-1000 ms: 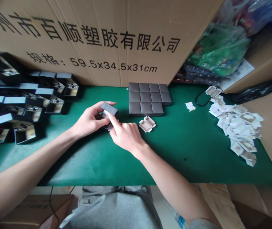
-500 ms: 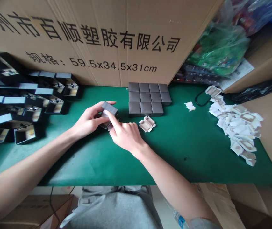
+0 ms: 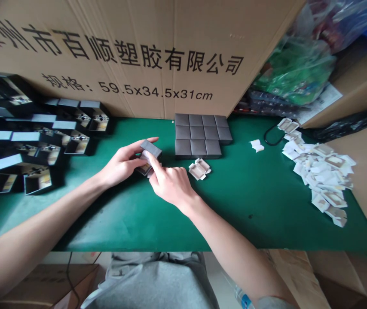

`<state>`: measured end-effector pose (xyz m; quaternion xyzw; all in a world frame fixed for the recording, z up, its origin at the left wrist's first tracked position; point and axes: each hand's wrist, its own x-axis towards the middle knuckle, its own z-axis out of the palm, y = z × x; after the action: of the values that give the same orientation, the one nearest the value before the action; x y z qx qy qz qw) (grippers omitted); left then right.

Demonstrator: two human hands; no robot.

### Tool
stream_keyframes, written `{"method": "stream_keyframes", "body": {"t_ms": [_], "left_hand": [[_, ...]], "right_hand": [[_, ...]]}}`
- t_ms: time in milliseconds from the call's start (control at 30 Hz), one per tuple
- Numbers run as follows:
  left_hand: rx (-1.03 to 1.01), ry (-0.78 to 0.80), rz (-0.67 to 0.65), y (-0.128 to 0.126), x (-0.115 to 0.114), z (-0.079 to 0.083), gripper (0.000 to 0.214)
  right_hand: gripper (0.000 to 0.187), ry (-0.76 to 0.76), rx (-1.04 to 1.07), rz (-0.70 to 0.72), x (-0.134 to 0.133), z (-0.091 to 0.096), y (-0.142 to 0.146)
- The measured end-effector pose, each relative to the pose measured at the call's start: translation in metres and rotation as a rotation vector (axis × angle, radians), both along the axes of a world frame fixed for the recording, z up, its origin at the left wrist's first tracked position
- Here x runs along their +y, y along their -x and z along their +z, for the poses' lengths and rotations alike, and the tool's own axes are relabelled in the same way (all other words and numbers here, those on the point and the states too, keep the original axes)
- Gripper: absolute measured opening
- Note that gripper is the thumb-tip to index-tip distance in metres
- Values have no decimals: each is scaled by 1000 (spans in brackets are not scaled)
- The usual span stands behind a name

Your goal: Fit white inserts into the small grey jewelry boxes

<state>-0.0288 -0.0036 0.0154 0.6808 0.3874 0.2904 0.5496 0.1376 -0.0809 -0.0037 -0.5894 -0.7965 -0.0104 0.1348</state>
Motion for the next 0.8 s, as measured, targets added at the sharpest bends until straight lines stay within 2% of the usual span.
{"method": "stream_keyframes", "body": {"t_ms": [267, 567, 800], "left_hand": [[10, -21, -6, -1, -2, 3, 59], [19, -44, -28, 1, 0, 0, 59], [37, -20, 28, 1, 1, 1, 62]], "right_hand": [[63, 59, 3, 5, 0, 2, -1], [62, 17, -3, 11, 1, -1, 0], [62, -29, 5, 18, 0, -4, -1]]}}
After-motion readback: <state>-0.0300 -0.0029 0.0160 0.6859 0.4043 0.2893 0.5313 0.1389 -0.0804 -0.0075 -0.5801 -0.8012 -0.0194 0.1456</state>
